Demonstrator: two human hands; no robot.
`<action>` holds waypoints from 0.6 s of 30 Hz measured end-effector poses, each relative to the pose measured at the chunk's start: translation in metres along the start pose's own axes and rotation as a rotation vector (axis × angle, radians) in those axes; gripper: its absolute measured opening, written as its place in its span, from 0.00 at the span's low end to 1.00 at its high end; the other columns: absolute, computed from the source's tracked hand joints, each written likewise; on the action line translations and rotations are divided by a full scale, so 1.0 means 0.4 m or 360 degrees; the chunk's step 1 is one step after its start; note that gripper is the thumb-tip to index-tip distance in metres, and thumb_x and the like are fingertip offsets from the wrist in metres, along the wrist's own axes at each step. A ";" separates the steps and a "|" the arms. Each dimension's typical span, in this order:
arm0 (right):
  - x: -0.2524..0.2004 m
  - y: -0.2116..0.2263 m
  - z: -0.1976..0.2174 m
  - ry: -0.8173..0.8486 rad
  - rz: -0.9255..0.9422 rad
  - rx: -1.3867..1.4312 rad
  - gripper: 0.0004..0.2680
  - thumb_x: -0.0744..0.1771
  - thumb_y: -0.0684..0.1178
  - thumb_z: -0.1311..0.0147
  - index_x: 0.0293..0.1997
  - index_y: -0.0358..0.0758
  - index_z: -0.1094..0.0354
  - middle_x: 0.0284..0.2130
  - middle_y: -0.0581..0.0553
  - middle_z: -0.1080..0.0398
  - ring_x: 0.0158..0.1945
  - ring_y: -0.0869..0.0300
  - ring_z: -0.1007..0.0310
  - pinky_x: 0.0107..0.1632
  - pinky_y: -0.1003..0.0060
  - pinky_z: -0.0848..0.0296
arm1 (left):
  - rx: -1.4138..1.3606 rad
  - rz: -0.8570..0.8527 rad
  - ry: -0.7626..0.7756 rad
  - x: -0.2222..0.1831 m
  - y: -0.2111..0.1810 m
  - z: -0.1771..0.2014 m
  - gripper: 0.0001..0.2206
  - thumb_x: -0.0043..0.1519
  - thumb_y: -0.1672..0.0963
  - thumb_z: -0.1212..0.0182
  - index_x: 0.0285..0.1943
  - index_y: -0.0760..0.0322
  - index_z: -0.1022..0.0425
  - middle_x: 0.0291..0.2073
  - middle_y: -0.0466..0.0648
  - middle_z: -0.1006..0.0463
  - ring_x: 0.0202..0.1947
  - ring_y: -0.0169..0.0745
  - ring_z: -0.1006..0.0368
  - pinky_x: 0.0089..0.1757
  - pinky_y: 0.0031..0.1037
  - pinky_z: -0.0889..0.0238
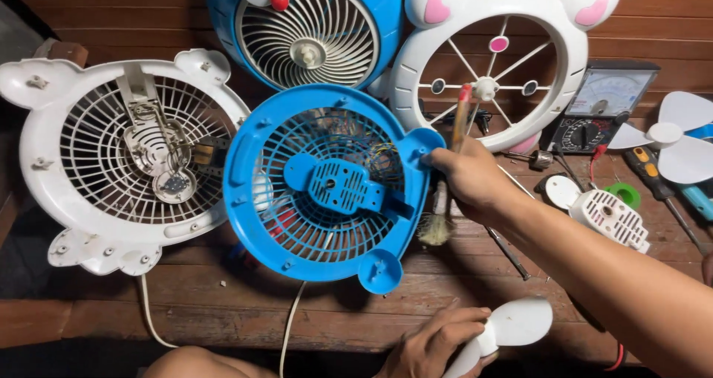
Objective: Disassembling a small electric fan with a screwdriver and cleaning the blades with a brush.
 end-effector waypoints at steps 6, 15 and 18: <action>0.027 0.018 -0.057 0.0188 -0.0114 -0.0211 0.02 0.66 0.37 0.46 0.40 0.31 0.30 0.36 0.38 0.22 0.40 0.53 0.20 0.49 0.62 0.19 | -0.0097 -0.0200 0.0015 0.017 -0.003 0.025 0.16 0.67 0.62 0.38 0.61 0.68 0.36 0.58 0.66 0.26 0.56 0.62 0.23 0.63 0.56 0.34; -0.005 0.097 0.027 0.0251 0.0204 -0.1042 0.18 0.66 0.59 0.38 0.28 0.48 0.51 0.27 0.53 0.48 0.32 0.64 0.49 0.37 0.68 0.45 | 0.0341 -0.0459 0.0118 0.070 -0.027 0.036 0.12 0.74 0.62 0.59 0.64 0.67 0.35 0.62 0.67 0.29 0.60 0.67 0.26 0.64 0.61 0.36; -0.047 0.160 0.099 -0.0044 0.0048 -0.1234 0.14 0.68 0.63 0.42 0.36 0.44 0.35 0.20 0.51 0.42 0.22 0.62 0.44 0.26 0.65 0.45 | 0.0485 -0.0558 0.0054 0.083 -0.048 0.036 0.12 0.74 0.61 0.60 0.62 0.66 0.33 0.58 0.67 0.27 0.55 0.66 0.23 0.60 0.62 0.32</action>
Point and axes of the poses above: each hand's wrist, its own x-axis towards the middle knuckle, its own z-axis out of the back of the hand, y = z × x, the point moved 10 cm from there along x, towards the middle knuckle
